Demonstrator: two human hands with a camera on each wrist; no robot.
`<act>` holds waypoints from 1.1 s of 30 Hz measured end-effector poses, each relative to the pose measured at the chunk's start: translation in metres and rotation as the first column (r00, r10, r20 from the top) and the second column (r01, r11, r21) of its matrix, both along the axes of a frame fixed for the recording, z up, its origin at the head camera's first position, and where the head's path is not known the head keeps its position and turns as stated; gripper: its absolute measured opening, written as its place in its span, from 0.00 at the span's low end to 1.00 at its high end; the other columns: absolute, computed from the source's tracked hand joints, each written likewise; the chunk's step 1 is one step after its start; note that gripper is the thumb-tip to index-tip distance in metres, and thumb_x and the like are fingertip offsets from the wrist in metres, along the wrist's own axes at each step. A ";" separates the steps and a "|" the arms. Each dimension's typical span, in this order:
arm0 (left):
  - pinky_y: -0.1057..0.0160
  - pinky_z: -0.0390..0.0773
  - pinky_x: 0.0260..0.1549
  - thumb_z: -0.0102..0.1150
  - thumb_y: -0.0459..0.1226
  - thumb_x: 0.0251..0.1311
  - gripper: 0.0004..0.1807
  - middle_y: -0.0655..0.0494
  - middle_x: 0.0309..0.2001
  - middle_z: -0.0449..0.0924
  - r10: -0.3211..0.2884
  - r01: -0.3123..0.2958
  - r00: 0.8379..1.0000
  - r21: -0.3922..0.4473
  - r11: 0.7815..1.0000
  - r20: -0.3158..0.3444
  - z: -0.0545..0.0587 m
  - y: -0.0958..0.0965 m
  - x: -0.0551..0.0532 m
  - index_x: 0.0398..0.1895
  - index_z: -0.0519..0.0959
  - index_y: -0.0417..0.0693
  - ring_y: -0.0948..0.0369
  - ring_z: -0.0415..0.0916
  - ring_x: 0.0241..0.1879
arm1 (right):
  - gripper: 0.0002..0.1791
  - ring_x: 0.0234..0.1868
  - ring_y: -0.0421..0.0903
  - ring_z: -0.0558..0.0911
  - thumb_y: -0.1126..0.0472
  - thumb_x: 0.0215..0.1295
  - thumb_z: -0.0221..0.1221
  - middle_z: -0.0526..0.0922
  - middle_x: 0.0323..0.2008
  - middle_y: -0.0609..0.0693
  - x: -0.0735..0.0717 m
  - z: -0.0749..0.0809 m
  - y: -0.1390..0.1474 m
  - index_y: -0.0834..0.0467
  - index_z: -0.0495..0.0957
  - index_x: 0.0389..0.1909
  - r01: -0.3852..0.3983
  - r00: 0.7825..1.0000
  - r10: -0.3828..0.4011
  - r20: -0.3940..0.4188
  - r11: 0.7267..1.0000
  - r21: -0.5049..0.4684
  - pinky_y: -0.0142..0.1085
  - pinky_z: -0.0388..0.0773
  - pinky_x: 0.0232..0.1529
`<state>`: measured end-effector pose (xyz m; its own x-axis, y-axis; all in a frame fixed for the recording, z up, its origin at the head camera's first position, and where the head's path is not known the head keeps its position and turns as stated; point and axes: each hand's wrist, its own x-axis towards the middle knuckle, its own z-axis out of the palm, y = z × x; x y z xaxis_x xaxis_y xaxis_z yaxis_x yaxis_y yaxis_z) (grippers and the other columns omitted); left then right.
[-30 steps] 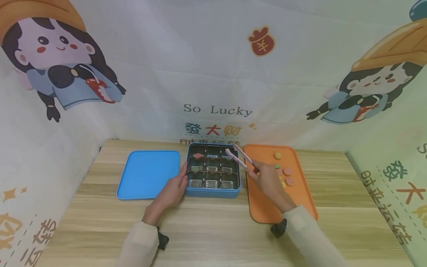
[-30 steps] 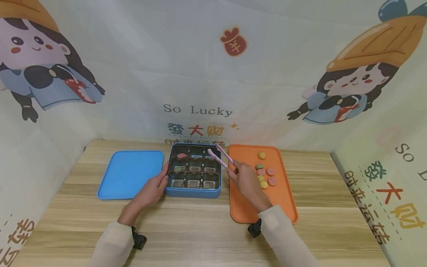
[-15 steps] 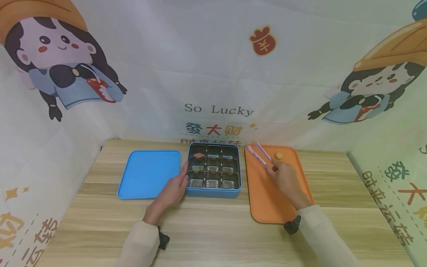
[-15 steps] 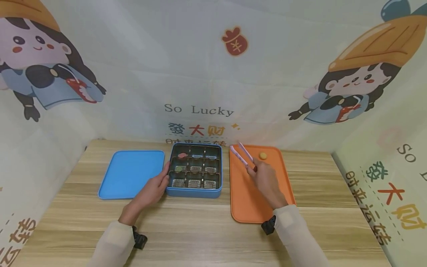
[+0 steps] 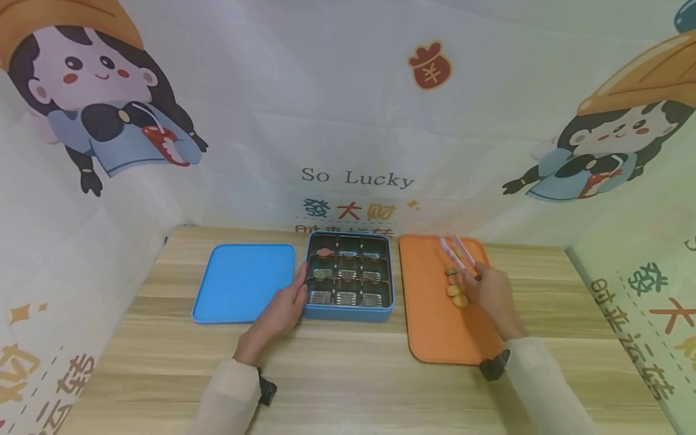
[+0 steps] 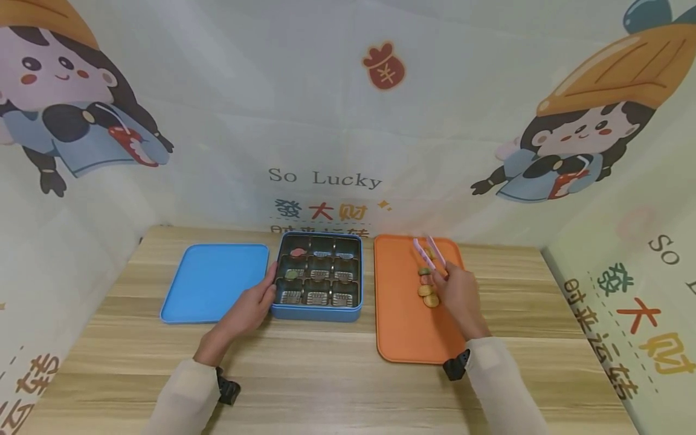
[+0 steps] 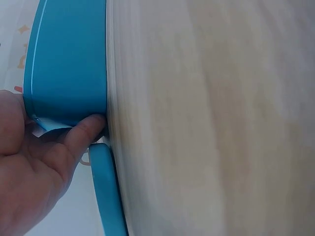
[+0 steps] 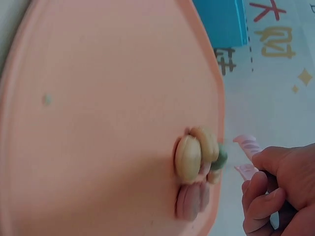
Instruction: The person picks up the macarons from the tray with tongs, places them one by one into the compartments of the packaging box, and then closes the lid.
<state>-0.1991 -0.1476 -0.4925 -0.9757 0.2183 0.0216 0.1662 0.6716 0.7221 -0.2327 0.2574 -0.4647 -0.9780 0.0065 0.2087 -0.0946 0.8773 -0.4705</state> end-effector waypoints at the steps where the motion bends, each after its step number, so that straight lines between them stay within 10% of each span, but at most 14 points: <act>1: 0.50 0.64 0.57 0.32 0.41 0.69 0.29 0.43 0.64 0.57 0.001 -0.001 1.000 0.000 1.000 0.003 0.000 0.000 0.000 0.71 0.43 0.48 0.49 0.59 0.61 | 0.12 0.10 0.41 0.63 0.60 0.60 0.56 0.70 0.12 0.49 0.000 -0.001 0.003 0.65 0.72 0.24 0.010 1.000 -0.010 0.008 1.000 0.011 0.30 0.59 0.09; 19: 0.51 0.65 0.56 0.33 0.41 0.69 0.29 0.44 0.65 0.56 0.000 0.000 1.000 0.003 1.000 -0.002 -0.004 -0.001 -0.002 0.71 0.43 0.48 0.50 0.60 0.61 | 0.16 0.15 0.46 0.66 0.55 0.61 0.55 0.70 0.13 0.49 0.003 -0.006 0.017 0.62 0.70 0.20 0.049 0.998 -0.053 0.045 0.995 0.087 0.34 0.60 0.13; 33: 0.51 0.64 0.57 0.33 0.40 0.69 0.29 0.43 0.64 0.56 -0.002 0.002 1.000 -0.001 1.000 -0.012 -0.003 0.000 -0.001 0.70 0.43 0.47 0.50 0.58 0.61 | 0.16 0.20 0.49 0.73 0.57 0.62 0.55 0.80 0.22 0.58 0.008 -0.001 0.007 0.68 0.78 0.37 0.004 1.000 -0.003 -0.012 0.997 0.071 0.36 0.68 0.17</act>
